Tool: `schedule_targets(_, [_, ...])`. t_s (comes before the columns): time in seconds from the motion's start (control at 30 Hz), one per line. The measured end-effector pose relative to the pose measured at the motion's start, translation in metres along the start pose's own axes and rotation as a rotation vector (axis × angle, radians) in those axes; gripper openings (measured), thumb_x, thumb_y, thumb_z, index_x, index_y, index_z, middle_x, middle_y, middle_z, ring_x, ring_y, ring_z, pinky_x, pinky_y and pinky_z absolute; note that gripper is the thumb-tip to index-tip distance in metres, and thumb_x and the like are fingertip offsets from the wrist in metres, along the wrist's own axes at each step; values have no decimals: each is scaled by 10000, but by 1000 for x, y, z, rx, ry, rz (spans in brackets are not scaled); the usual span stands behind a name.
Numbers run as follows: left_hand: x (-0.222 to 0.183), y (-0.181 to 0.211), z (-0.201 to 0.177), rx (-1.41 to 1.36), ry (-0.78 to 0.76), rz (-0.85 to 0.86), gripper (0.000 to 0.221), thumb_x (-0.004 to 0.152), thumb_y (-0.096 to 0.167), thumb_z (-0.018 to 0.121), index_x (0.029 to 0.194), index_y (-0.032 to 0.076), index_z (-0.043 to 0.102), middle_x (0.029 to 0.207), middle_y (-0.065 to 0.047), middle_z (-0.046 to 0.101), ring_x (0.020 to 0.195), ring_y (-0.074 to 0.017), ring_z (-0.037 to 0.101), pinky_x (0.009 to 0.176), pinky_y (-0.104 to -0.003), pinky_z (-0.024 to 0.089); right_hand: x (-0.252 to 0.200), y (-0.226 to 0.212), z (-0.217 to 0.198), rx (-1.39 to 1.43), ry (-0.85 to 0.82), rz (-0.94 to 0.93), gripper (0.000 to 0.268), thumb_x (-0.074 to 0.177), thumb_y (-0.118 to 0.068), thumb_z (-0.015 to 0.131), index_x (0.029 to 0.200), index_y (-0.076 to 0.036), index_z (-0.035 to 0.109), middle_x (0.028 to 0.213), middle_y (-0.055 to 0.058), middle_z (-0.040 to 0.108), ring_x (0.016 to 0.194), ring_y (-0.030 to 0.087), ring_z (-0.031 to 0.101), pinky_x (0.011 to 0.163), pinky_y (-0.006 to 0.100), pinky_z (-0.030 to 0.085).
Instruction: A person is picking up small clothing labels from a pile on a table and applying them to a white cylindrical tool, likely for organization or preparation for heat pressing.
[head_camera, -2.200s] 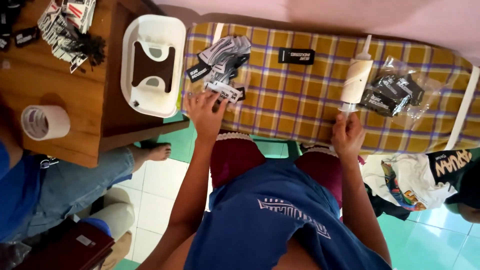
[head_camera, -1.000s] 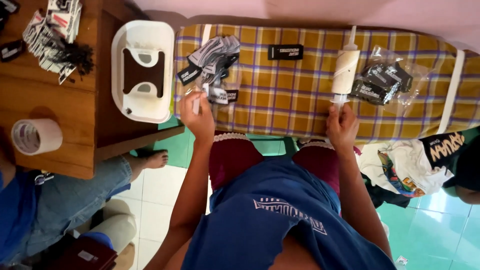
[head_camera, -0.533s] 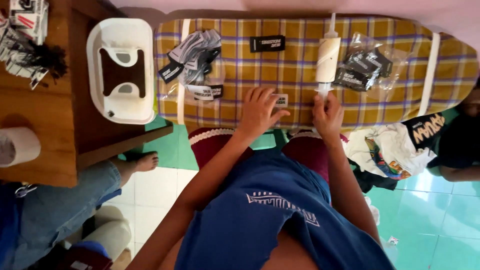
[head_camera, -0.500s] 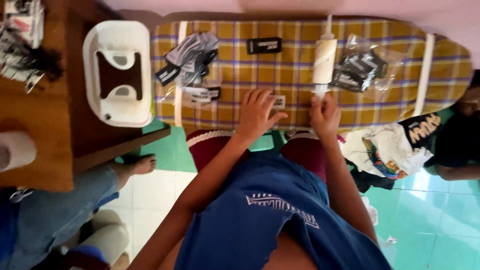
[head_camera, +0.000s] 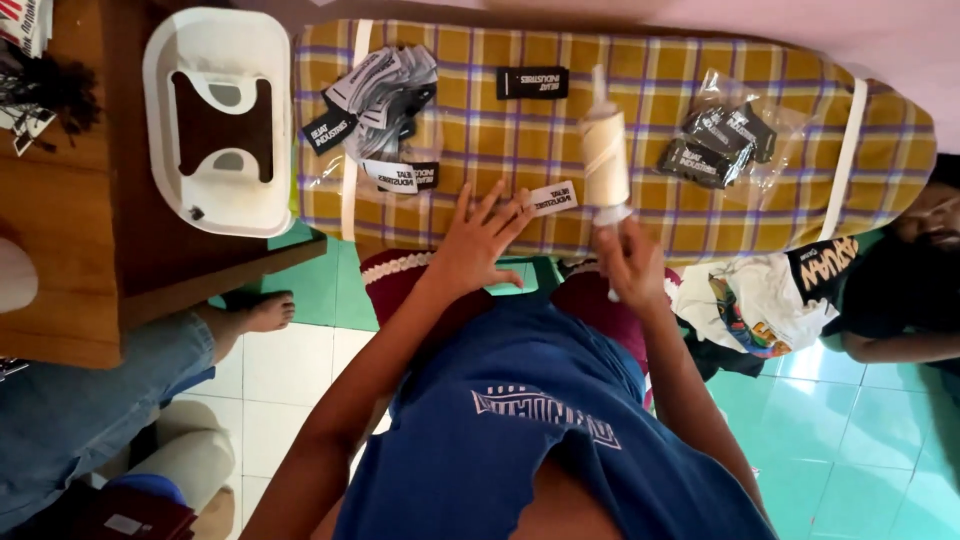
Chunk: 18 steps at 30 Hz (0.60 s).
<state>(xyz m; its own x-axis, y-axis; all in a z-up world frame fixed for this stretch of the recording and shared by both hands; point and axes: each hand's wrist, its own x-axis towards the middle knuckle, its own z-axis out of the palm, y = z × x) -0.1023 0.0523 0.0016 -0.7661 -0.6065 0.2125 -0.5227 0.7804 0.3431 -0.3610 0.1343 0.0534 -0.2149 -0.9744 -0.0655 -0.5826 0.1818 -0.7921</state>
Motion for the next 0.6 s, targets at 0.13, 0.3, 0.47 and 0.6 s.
schedule_targets(0.13, [-7,-5,19,53,-6,-14,1041,891,856,134,1697,202,214,1746,-44,223,1599,-368,158,1239,-709,18,-29,-16,11,136,-128,45,311,1047,-263,604,779,-110,571,486,97,622,505,326,670,522,365,476])
schedule_targets(0.3, [-4,-3,17,77,38,-24,942,733,219,942,1542,152,465,1662,-53,402,1547,-353,315,1245,-700,163,-49,-2,24,-4,-255,239,395,1099,-395,497,924,-54,593,675,211,685,599,342,658,579,478,445])
schedule_targets(0.47, [-4,-5,18,122,47,-23,1049,671,222,953,1583,184,435,1687,-23,371,1549,-346,320,1249,-678,188,-54,27,14,-519,-53,-157,233,1074,-286,566,1146,-65,560,823,227,655,667,443,647,550,550,473])
schedule_targets(0.6, [-6,-7,19,150,13,11,1101,690,238,956,1629,189,385,1726,-31,289,1560,-362,294,1251,-673,192,-45,-26,-11,-44,-116,366,390,1066,-430,504,783,-162,513,459,47,605,602,281,695,634,405,512])
